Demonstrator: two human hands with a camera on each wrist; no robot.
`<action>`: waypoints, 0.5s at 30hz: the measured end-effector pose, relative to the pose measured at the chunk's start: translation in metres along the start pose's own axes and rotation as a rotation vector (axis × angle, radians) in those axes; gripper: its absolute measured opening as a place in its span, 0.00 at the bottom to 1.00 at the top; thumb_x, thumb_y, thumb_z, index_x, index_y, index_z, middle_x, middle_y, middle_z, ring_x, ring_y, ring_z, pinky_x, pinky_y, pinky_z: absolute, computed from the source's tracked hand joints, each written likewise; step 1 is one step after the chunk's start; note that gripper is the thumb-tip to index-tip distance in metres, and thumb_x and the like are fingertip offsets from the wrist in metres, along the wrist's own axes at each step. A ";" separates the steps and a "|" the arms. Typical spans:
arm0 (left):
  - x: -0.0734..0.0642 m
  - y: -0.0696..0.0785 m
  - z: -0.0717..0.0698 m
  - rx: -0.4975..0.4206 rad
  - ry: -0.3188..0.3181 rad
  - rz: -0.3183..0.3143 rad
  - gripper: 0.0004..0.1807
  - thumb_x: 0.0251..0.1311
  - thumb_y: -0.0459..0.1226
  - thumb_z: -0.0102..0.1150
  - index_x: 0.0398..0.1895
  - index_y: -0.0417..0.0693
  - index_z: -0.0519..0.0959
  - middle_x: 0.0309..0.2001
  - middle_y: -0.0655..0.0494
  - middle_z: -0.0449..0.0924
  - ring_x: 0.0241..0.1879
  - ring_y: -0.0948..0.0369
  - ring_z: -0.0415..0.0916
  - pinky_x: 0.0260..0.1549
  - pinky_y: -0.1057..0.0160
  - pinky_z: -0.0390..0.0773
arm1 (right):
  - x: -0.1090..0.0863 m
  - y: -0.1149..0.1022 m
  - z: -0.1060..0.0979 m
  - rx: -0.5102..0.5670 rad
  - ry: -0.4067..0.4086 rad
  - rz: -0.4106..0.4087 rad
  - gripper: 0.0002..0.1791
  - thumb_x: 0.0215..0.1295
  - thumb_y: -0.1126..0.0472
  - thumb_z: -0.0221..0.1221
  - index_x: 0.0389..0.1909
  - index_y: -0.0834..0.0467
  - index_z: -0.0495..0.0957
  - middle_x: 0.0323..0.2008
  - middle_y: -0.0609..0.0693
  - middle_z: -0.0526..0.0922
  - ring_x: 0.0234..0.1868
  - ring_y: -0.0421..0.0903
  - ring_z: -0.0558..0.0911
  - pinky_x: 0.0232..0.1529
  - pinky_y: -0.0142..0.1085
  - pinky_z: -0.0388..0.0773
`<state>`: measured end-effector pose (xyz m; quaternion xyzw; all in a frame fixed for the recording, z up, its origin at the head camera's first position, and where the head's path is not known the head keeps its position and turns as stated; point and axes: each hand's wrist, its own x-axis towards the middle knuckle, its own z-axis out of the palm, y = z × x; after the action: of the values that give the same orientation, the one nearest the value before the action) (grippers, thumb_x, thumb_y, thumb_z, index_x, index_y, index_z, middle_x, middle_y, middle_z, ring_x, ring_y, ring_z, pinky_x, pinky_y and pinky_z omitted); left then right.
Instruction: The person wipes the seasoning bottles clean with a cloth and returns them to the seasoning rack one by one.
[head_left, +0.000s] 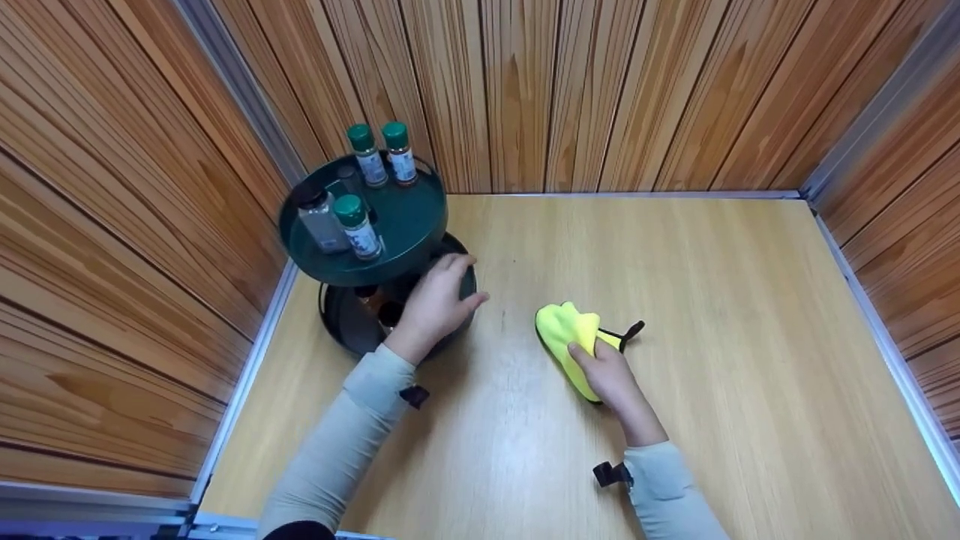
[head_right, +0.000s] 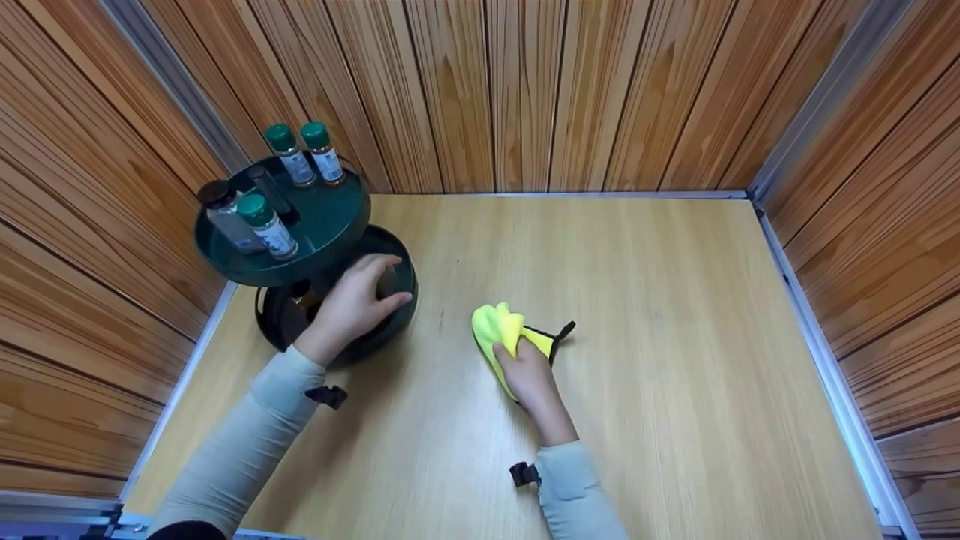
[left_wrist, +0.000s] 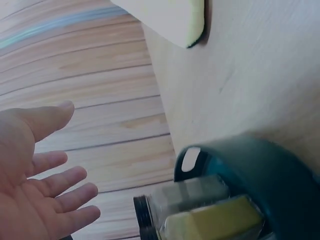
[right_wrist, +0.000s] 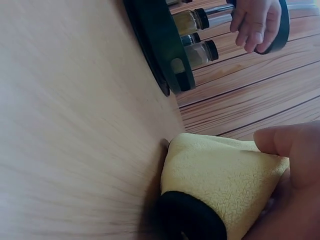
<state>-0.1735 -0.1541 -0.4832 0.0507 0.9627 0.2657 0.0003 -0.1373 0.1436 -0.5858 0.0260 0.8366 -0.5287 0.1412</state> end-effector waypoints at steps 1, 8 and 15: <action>-0.001 0.001 0.002 0.001 0.003 0.018 0.35 0.65 0.54 0.66 0.72 0.55 0.69 0.71 0.50 0.69 0.68 0.53 0.69 0.67 0.49 0.72 | 0.000 0.001 0.001 -0.013 0.000 -0.013 0.26 0.76 0.47 0.55 0.63 0.63 0.75 0.48 0.56 0.81 0.44 0.49 0.77 0.48 0.41 0.73; -0.012 0.013 0.014 -0.030 -0.016 0.080 0.33 0.64 0.52 0.68 0.70 0.56 0.71 0.68 0.53 0.73 0.68 0.54 0.70 0.67 0.50 0.71 | -0.004 0.004 0.008 -0.142 -0.004 -0.106 0.29 0.76 0.49 0.56 0.67 0.65 0.70 0.56 0.61 0.80 0.53 0.55 0.77 0.58 0.53 0.72; -0.021 0.019 0.023 -0.053 -0.065 0.091 0.33 0.65 0.55 0.65 0.70 0.58 0.70 0.69 0.54 0.72 0.65 0.56 0.72 0.63 0.53 0.76 | -0.003 0.009 0.017 -0.280 -0.011 -0.210 0.39 0.75 0.50 0.57 0.75 0.72 0.58 0.69 0.68 0.70 0.66 0.61 0.72 0.67 0.57 0.67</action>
<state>-0.1499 -0.1283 -0.4937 0.1030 0.9515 0.2892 0.0206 -0.1291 0.1327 -0.6000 -0.0842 0.8994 -0.4190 0.0919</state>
